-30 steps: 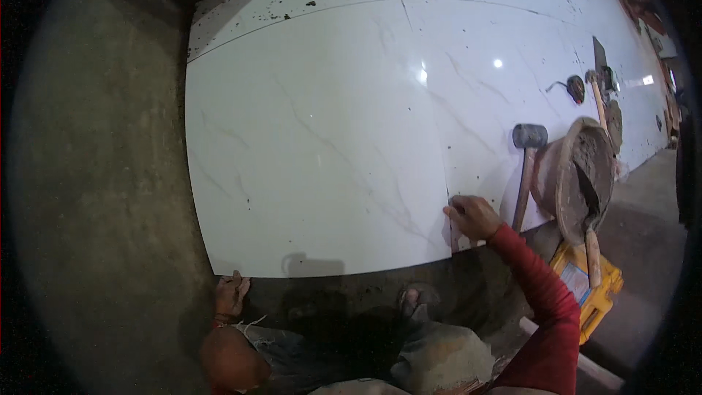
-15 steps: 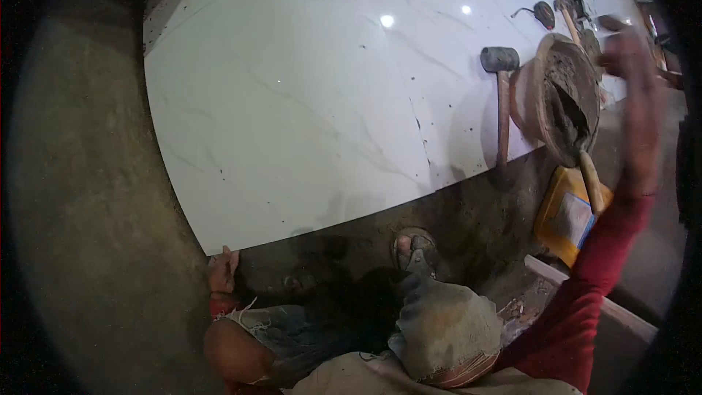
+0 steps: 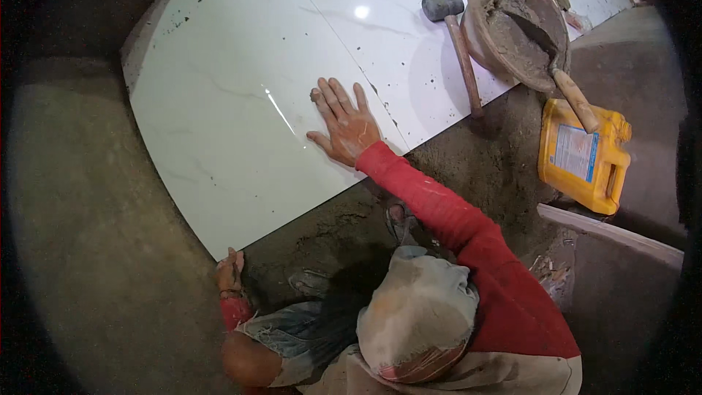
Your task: The person spreads mortar on the floor with a trowel, positions a large white tile, taps it into place with a rubber mallet, and checks the alignment with a spirit level.
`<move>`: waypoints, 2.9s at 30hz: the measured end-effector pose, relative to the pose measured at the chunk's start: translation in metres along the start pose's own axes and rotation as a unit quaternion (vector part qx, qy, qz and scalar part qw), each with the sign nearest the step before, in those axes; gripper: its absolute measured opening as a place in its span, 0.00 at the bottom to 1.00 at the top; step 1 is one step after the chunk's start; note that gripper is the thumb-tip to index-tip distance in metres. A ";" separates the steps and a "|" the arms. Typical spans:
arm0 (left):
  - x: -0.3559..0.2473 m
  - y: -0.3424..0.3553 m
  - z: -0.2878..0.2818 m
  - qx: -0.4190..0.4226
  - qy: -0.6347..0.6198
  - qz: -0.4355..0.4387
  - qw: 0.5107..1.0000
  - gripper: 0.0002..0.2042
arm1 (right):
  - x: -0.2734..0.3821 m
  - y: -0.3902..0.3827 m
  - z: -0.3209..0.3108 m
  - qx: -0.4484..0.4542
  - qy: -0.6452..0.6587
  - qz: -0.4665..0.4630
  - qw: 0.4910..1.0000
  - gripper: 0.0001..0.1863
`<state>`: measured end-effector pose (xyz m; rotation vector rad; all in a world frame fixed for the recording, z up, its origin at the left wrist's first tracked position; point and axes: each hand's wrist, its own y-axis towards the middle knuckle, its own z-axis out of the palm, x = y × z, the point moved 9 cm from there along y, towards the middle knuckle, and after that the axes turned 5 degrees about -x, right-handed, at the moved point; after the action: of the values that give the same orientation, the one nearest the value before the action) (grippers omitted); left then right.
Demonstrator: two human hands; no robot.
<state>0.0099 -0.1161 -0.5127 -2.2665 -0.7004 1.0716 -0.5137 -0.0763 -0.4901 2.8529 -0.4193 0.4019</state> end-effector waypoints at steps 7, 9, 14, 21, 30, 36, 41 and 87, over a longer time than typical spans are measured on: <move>-0.010 -0.002 0.003 -0.042 0.181 0.019 0.982 0.21 | 0.036 0.083 -0.092 -0.029 0.096 0.040 0.994 0.46; 0.007 -0.001 -0.013 -0.049 0.105 0.016 0.993 0.21 | 0.055 0.099 -0.133 -0.194 0.072 -0.033 0.978 0.46; -0.024 -0.016 0.006 -0.137 0.115 0.133 0.975 0.20 | 0.018 0.049 0.009 -0.032 0.017 0.032 0.999 0.47; -0.099 -0.069 0.024 -0.232 0.344 0.532 0.738 0.26 | 0.051 0.032 0.016 0.055 0.019 -0.043 0.997 0.45; -0.151 -0.044 0.094 -0.042 0.366 0.575 0.730 0.39 | 0.083 0.252 -0.180 -0.364 -0.028 -0.105 0.925 0.45; -0.150 -0.029 0.097 -0.068 0.355 0.541 0.759 0.39 | 0.090 0.148 0.044 -0.007 -0.001 -0.013 1.000 0.49; -0.218 0.014 0.109 -0.079 0.405 0.507 0.757 0.42 | 0.144 0.127 0.043 0.156 0.168 -0.094 0.969 0.48; -0.349 0.084 0.162 -0.224 0.389 0.500 0.740 0.40 | -0.031 -0.082 -0.199 0.447 -0.145 0.123 0.874 0.15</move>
<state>-0.2939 -0.3633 -0.4709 -3.2168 0.8072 0.1405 -0.5635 0.0602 -0.3281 3.8049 -0.8405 0.2407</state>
